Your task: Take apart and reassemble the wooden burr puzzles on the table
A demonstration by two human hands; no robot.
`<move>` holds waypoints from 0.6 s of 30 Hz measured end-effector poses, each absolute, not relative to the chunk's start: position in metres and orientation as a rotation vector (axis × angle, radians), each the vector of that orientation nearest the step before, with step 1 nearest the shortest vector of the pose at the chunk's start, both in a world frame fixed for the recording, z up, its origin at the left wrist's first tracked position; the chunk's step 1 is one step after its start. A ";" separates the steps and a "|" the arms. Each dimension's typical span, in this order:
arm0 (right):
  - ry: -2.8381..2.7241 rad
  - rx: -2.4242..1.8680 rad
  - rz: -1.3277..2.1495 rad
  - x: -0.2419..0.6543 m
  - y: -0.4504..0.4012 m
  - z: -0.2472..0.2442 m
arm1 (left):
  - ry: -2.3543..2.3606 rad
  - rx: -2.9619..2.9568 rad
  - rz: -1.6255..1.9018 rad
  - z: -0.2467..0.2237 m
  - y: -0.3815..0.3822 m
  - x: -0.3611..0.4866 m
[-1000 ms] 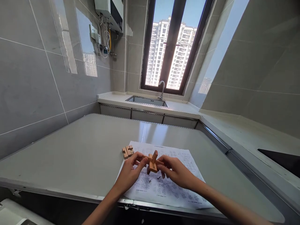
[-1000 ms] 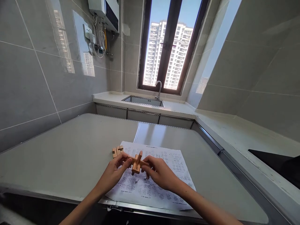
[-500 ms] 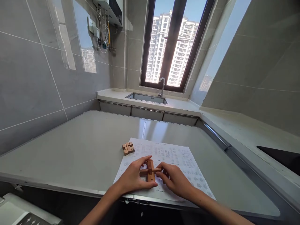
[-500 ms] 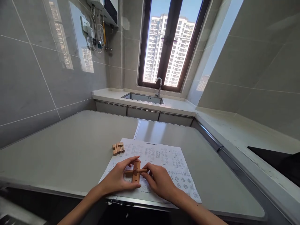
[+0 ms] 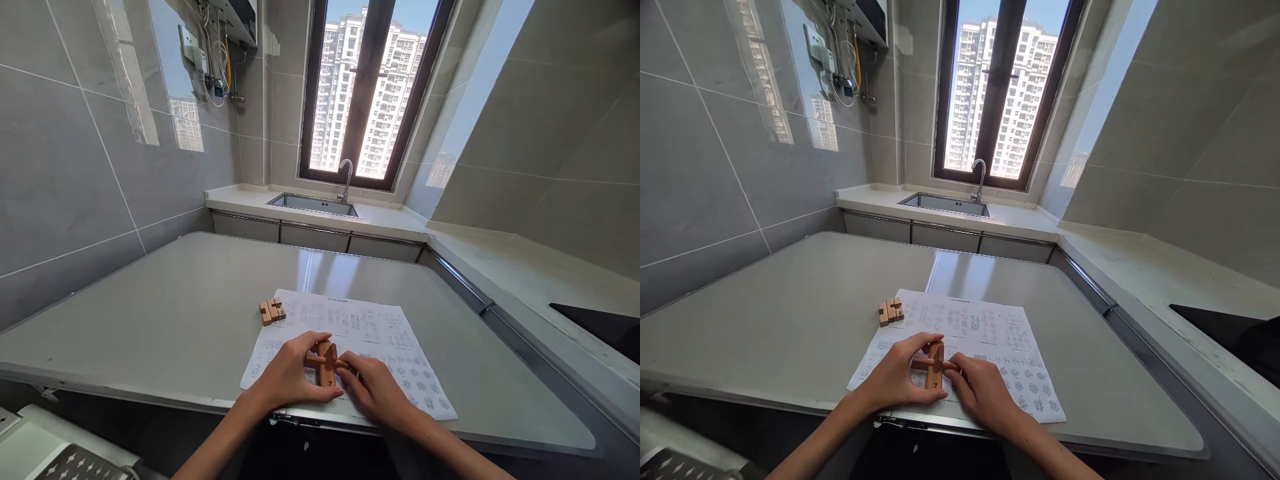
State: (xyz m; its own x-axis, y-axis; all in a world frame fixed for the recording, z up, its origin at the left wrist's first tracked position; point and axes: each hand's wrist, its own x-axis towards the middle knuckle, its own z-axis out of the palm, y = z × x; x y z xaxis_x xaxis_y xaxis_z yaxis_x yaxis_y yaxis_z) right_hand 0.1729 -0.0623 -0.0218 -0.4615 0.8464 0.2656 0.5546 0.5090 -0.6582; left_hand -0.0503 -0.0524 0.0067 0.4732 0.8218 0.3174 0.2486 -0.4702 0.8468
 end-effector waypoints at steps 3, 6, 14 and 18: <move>-2.155 -1.124 0.685 0.172 -0.064 -0.016 | 0.890 1.984 0.996 0.013 -0.054 -0.051; -2.129 -1.074 0.740 0.172 -0.065 -0.004 | 0.921 1.999 1.015 0.022 -0.056 -0.053; -1.742 -0.993 1.095 0.156 -0.075 0.006 | 1.002 1.866 1.048 0.042 -0.065 -0.048; -1.756 -0.920 1.209 0.154 -0.078 0.008 | 0.943 1.800 1.084 0.047 -0.070 -0.039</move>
State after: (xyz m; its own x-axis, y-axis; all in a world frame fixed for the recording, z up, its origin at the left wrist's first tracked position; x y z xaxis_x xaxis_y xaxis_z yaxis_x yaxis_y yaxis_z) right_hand 0.1540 -0.0781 0.0083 -0.4181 0.8848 0.2058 0.1234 0.2798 -0.9521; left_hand -0.0388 -0.0698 0.0471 0.3502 0.8841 0.3094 0.1838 -0.3888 0.9028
